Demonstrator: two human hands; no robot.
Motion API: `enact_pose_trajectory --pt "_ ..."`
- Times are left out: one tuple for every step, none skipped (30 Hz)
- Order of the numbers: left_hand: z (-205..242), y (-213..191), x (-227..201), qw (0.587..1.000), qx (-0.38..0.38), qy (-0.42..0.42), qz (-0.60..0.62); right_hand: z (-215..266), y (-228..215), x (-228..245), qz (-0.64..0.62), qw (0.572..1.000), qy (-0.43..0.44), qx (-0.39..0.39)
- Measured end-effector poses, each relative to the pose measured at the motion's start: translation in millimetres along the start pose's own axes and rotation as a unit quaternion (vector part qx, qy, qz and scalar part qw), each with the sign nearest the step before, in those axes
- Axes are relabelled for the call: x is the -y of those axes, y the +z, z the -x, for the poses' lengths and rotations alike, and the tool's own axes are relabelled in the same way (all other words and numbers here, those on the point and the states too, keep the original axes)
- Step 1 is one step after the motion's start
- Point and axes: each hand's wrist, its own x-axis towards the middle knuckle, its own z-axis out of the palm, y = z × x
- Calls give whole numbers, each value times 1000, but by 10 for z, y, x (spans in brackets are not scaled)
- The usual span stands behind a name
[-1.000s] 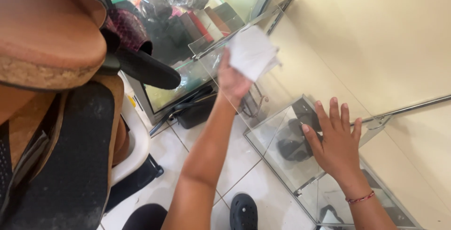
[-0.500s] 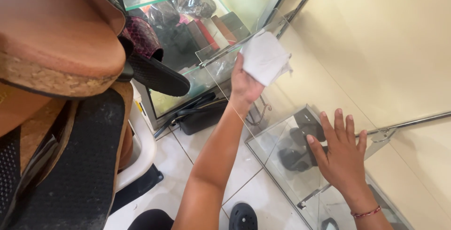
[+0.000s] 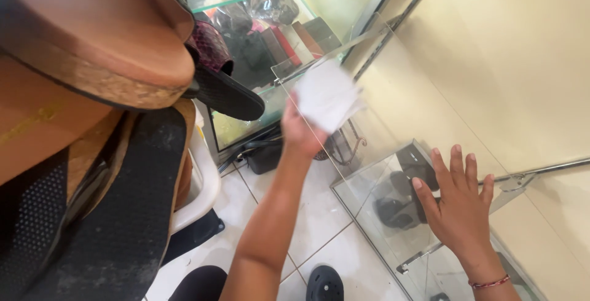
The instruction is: The person wipes down glass panels and shelves of a display cabinet using a cloth.
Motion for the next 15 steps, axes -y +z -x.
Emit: enact_pose_trajectory --pt "173 31 -113 1000 -16 17 3 -2 -1 2 -2 1000 -1 0" --pt "318 57 -213 999 -33 34 7 -2 0 8 -5 1000 -1 0" --pt "406 76 -282 999 -32 41 3 -6 3 12 -6 1000 -1 1" --pt "476 79 -331 998 -31 48 0 -5 0 12 -6 1000 -1 2" --pt "508 67 -358 998 -31 56 -3 -6 3 17 -6 1000 -1 3" --pt "444 48 -333 998 -38 49 4 -2 7 24 -8 1000 0 2" --pt "294 25 -262 998 -45 42 11 5 11 32 -10 1000 1 1" --pt "137 -5 -169 998 -51 35 19 10 13 36 -11 1000 2 -1" --pt "-1 -40 -62 999 -23 17 22 12 20 41 -11 1000 0 0" --pt "-167 -65 73 1000 6 -2 25 8 21 45 -10 1000 -2 -1" --pt "-357 -81 231 1000 2 -6 13 4 20 45 -10 1000 -3 -2" --pt "-547 -99 394 1000 -3 -10 1 6 23 46 -9 1000 -3 -3" --pt "-728 -119 530 999 17 -27 12 4 28 46 -9 1000 -3 -5" --pt "-874 -148 642 998 36 -43 22 11 37 49 -9 1000 -2 -4" --pt "-1016 -161 755 998 22 -47 30 16 43 48 -9 1000 -2 -5"
